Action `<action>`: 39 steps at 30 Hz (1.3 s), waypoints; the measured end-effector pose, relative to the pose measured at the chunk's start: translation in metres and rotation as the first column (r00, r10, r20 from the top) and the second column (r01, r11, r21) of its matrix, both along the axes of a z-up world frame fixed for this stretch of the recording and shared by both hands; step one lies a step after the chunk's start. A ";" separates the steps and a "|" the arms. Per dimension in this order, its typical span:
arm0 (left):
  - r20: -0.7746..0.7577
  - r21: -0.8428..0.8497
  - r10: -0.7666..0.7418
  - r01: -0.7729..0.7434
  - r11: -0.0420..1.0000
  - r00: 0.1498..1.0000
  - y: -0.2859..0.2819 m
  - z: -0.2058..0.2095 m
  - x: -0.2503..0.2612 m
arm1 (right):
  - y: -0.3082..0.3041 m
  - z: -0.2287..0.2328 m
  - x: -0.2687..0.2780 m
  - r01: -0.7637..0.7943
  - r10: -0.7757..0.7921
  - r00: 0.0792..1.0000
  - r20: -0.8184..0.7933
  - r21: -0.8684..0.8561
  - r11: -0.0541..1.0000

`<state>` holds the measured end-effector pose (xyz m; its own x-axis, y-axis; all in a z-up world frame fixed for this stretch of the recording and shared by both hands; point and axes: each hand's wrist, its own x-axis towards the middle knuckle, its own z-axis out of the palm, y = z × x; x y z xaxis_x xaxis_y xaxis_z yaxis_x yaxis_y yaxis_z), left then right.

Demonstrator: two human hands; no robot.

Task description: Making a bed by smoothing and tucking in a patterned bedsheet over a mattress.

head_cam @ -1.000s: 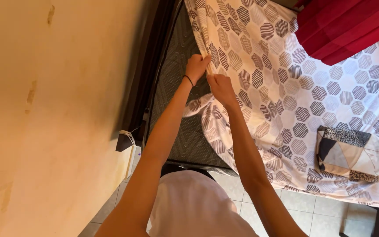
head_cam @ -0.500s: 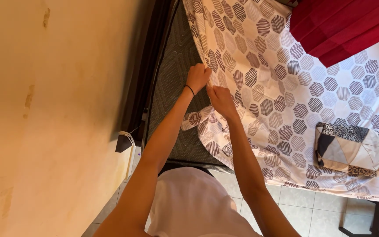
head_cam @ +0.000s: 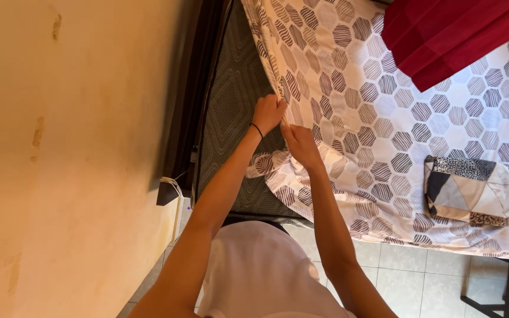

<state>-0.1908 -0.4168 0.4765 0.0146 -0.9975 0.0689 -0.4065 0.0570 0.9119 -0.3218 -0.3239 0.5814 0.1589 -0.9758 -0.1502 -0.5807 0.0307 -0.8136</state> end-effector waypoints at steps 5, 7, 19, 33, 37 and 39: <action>0.032 0.040 -0.032 0.031 0.999 0.999 0.009 -0.018 0.002 | 0.006 -0.029 -0.006 -0.027 0.027 1.000 -0.005 0.041 0.999; 0.035 0.052 -0.070 0.068 0.996 0.997 0.009 -0.017 0.002 | 0.004 -0.039 -0.009 -0.061 0.061 0.998 0.011 0.032 0.998; -0.047 0.169 -0.145 0.151 0.974 0.988 0.060 -0.014 -0.011 | 0.058 -0.006 -0.015 0.052 -0.056 0.997 0.049 0.088 0.995; -0.481 0.570 -0.544 0.716 0.403 0.688 0.155 0.065 -0.089 | 0.185 -0.021 -0.076 0.490 -0.497 0.865 0.064 0.095 0.866; -0.484 0.491 -0.629 0.784 0.380 0.608 0.176 0.009 -0.139 | 0.221 -0.011 -0.100 0.571 -0.579 0.813 0.063 0.108 0.814; -0.435 0.393 -0.685 0.808 0.440 0.585 0.189 -0.020 -0.165 | 0.239 -0.018 -0.119 0.609 -0.624 0.780 0.052 0.167 0.775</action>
